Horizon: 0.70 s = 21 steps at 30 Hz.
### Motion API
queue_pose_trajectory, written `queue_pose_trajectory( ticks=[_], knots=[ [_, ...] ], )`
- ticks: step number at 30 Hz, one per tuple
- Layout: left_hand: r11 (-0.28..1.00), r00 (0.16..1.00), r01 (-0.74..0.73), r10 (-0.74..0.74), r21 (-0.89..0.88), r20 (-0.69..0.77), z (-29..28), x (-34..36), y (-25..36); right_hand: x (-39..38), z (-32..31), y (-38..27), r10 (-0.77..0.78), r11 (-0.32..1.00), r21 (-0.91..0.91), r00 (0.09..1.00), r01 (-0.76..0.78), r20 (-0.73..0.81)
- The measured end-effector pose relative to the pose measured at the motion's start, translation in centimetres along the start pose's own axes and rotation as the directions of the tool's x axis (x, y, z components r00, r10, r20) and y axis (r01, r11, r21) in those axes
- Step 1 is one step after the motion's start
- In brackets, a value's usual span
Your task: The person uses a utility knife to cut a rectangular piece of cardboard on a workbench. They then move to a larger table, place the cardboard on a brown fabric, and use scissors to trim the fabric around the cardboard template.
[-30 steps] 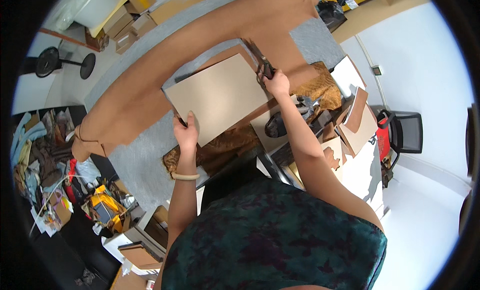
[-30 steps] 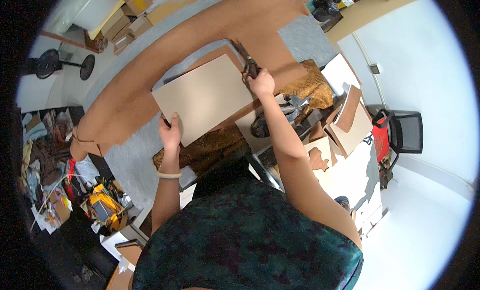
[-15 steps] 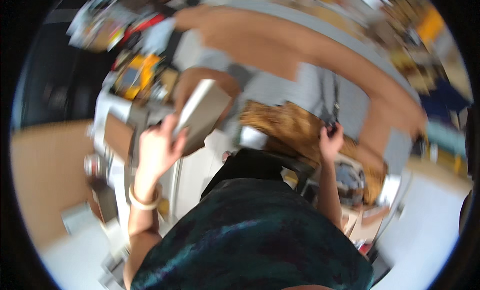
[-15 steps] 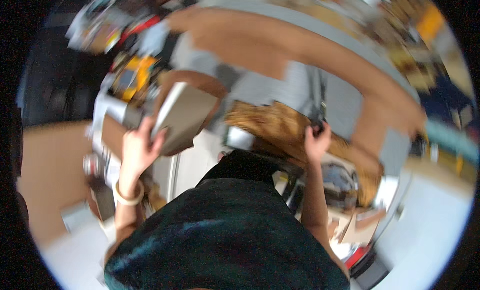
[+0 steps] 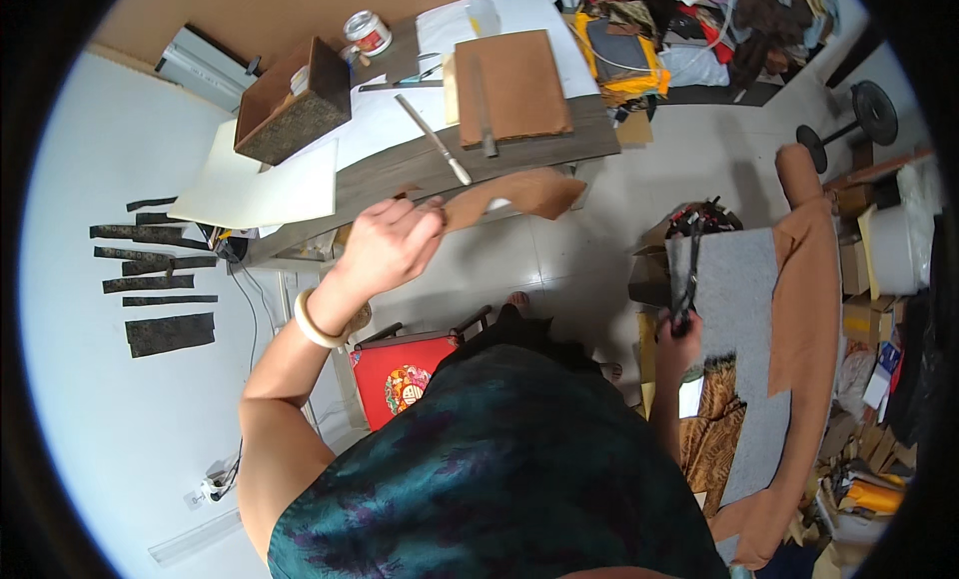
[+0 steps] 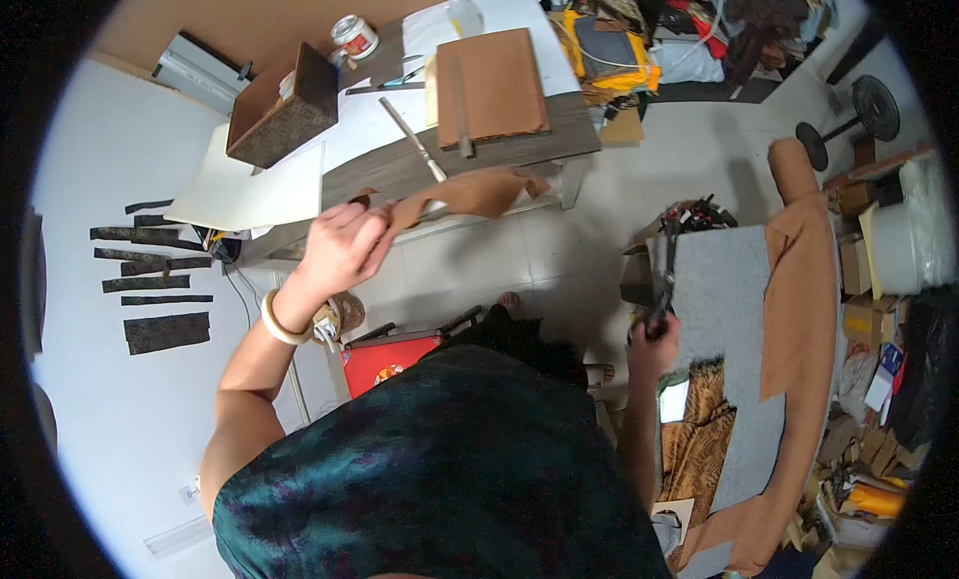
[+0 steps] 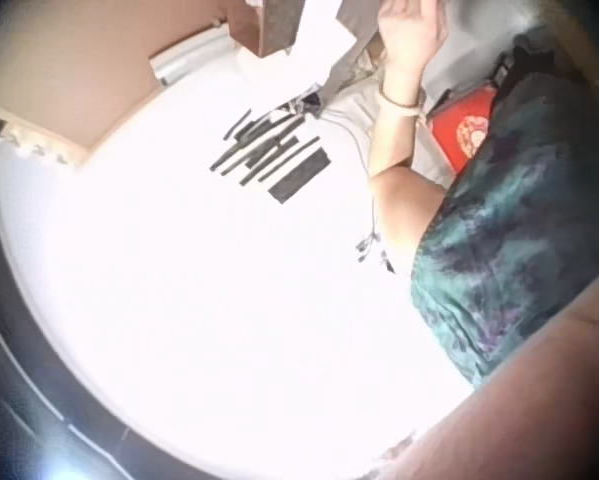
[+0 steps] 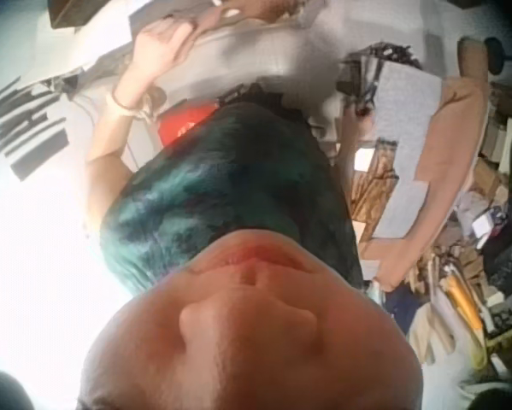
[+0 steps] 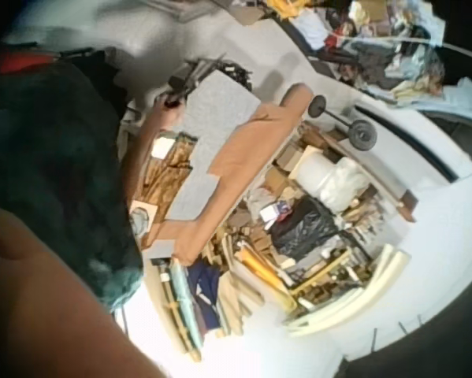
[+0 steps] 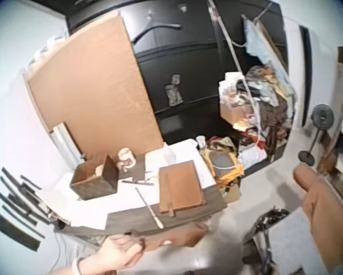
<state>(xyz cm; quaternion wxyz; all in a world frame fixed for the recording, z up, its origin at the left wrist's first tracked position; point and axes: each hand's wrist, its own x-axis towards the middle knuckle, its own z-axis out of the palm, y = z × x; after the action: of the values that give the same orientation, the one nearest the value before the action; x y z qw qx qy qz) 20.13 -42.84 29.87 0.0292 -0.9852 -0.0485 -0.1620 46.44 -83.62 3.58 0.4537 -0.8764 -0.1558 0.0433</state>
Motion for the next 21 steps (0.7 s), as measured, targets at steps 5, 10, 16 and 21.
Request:
queue_pose_trajectory(
  ticks=[5,10,16,21],
  knots=[
    [0.990,0.988,0.138,-0.134,0.042,-0.079,-2.5,-8.8,-7.9,5.8,18.1,-9.4,-0.184,0.978,0.134,0.967,0.162,0.176],
    [0.965,0.966,0.255,-0.250,0.067,-0.068,-2.6,-14.1,-13.0,16.5,33.1,-17.8,-0.436,0.898,0.005,0.889,0.439,0.137],
    [0.886,0.878,0.464,-0.457,0.016,-0.143,-2.4,-18.1,-17.1,22.1,43.2,-27.3,-0.274,0.802,-0.408,0.875,0.437,0.398],
    [0.609,0.517,0.722,-0.791,-0.329,-0.327,1.4,-22.6,-24.8,21.2,44.1,-28.2,-0.277,0.669,-0.551,0.855,0.499,0.438]
  ],
)
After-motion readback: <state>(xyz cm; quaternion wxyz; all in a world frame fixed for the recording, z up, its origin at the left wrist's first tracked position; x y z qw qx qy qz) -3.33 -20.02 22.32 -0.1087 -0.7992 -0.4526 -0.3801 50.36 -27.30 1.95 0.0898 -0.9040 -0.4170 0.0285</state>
